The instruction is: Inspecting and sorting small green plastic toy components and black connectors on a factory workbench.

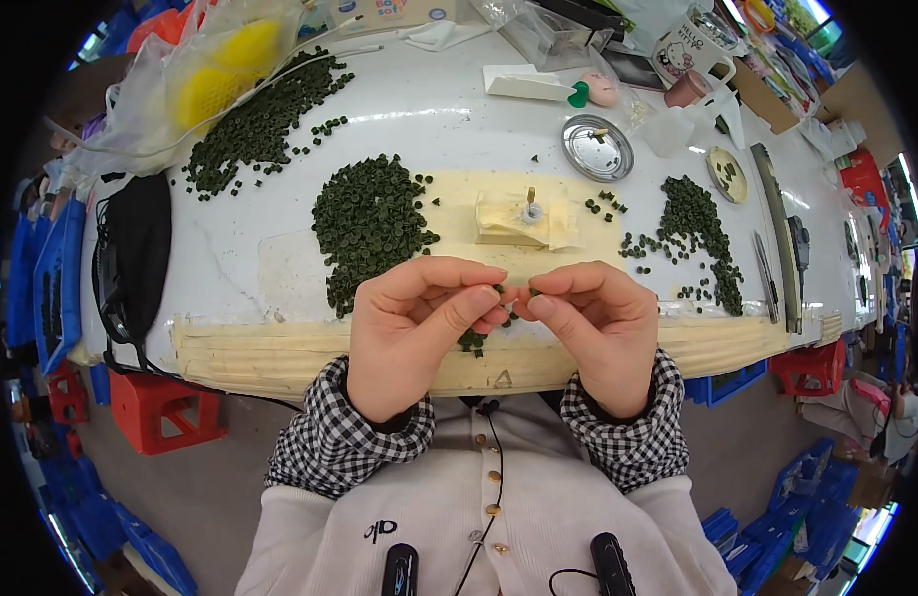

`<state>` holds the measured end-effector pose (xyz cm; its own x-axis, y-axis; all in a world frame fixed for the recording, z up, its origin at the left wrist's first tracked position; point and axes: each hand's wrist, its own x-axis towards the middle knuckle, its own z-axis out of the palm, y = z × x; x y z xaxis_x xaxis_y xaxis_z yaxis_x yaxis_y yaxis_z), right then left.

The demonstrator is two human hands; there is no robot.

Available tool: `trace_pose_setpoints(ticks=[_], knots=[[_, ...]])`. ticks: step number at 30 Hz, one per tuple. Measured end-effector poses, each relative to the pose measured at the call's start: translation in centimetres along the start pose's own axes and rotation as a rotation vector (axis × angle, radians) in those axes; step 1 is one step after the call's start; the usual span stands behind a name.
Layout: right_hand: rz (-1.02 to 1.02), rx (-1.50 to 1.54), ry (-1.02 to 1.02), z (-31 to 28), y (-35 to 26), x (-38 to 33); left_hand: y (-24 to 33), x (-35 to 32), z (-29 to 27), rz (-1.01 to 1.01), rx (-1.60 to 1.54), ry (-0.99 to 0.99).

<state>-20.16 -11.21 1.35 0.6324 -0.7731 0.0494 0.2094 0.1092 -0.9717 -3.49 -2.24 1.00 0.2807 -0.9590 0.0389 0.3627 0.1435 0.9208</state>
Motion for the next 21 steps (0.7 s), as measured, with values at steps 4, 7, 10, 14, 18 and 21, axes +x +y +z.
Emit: trace_pose_setpoints(ticks=[4,7,10,14,18,21], knots=[[-0.149,-0.124,-0.056,-0.3,0.4,0.6,-0.9,0.4,-0.3,-0.047,-0.107,-0.016],[-0.152,-0.172,-0.023,-0.2,0.7,0.8,-1.1,0.3,-0.2,-0.055,-0.092,-0.006],[-0.179,-0.214,0.006,0.2,0.6,0.9,-1.3,0.3,-0.3,-0.020,-0.070,-0.002],[-0.191,-0.246,0.006,0.5,0.6,1.1,-1.4,0.1,-0.3,0.015,-0.053,0.022],[-0.192,-0.234,0.037,0.7,1.1,1.1,-1.4,0.0,0.0,0.072,0.017,0.034],[-0.205,-0.242,0.049,0.7,1.2,1.2,-1.4,0.0,-0.1,0.081,0.052,0.027]])
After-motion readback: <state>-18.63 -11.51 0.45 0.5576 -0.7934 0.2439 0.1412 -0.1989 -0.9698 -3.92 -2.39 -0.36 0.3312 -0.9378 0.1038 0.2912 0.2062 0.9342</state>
